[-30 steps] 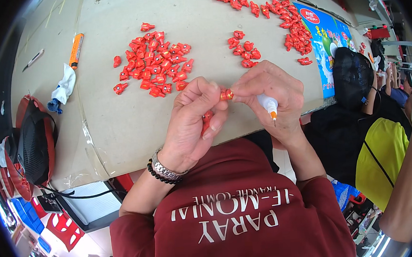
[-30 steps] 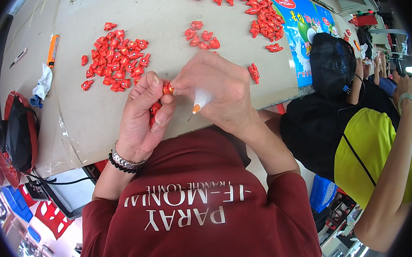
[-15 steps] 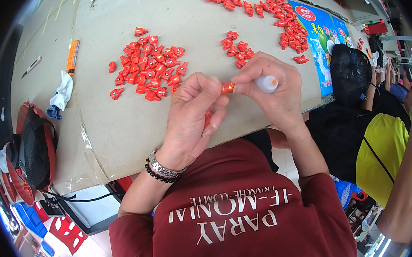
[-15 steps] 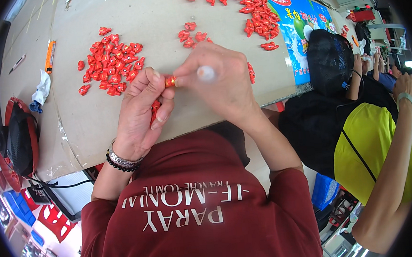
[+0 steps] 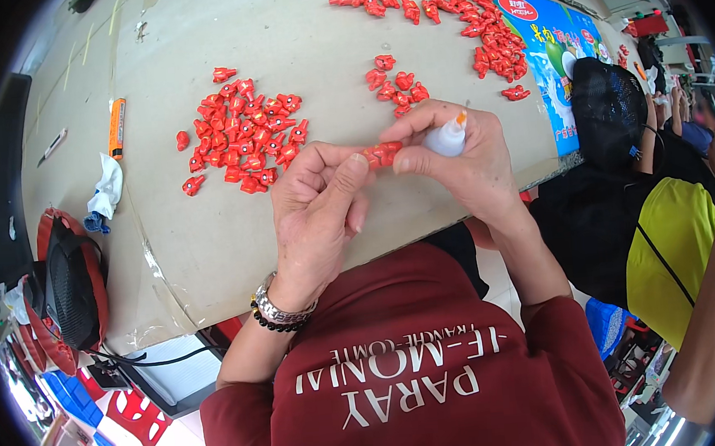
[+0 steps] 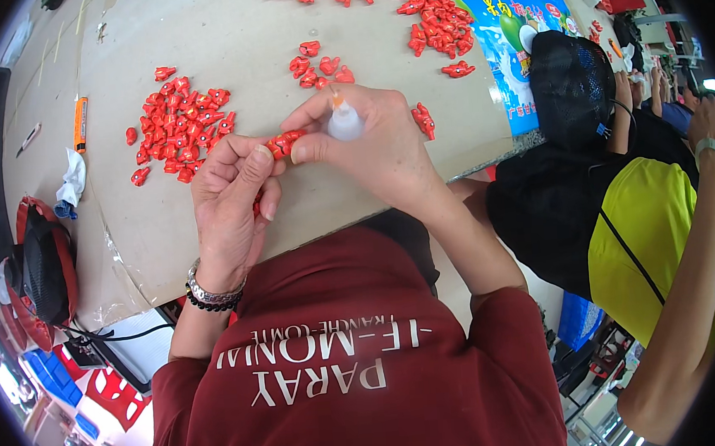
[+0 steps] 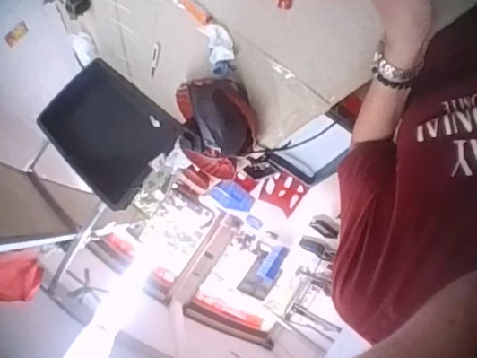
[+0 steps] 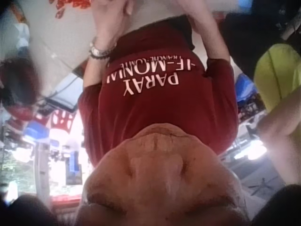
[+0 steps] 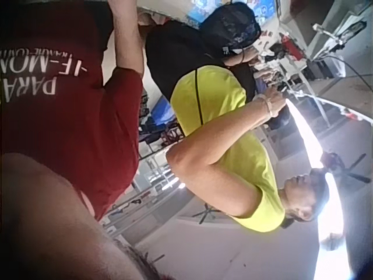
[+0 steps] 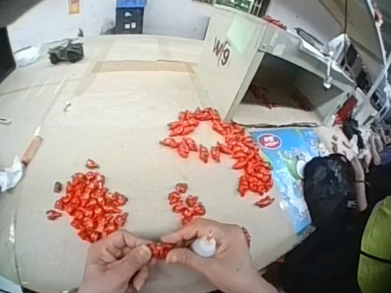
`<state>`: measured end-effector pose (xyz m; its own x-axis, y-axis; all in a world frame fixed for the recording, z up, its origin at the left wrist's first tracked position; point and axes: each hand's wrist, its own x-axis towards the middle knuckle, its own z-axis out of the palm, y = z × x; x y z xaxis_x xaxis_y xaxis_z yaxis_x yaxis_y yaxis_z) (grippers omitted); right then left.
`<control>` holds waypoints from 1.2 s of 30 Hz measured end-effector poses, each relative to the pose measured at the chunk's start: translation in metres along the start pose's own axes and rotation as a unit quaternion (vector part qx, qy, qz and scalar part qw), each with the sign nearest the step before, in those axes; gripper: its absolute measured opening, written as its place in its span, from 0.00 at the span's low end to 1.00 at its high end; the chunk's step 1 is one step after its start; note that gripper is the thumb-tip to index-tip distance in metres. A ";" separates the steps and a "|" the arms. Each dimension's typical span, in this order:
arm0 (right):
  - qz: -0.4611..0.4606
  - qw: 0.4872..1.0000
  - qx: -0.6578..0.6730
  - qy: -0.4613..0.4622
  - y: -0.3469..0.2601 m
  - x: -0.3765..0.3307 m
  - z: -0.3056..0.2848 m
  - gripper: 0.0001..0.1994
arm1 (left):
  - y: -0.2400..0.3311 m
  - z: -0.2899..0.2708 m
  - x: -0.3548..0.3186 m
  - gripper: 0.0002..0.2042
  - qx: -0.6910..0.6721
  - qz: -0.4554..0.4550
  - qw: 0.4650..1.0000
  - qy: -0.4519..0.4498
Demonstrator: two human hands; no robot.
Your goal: The person uses a small white squeeze bottle to fill red, heart-shaped wrappers with a liquid. They pick up a wrapper, apply the liquid, and then seal it by hand. The process is repeated continuously throughout the clip.
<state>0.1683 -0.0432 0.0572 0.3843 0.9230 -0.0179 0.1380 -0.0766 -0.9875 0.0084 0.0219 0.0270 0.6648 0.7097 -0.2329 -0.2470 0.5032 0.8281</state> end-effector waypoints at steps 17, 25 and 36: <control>-0.320 0.937 -0.139 -0.011 0.033 0.003 0.004 0.11 | -0.015 -0.005 0.005 0.02 0.013 0.049 0.999 -0.013; -0.313 0.940 -0.131 -0.022 0.035 0.006 0.003 0.11 | -0.015 -0.006 0.007 0.02 0.039 0.044 0.998 -0.007; -0.295 0.946 -0.131 -0.018 0.034 0.007 0.002 0.11 | -0.015 -0.006 0.009 0.03 0.036 0.047 0.998 0.001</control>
<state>0.1738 -0.0381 0.0231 0.1399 0.8460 0.5144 0.5427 0.3691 -0.7545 0.0137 0.0236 0.0096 0.6405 0.7524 -0.1538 -0.2560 0.3980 0.8810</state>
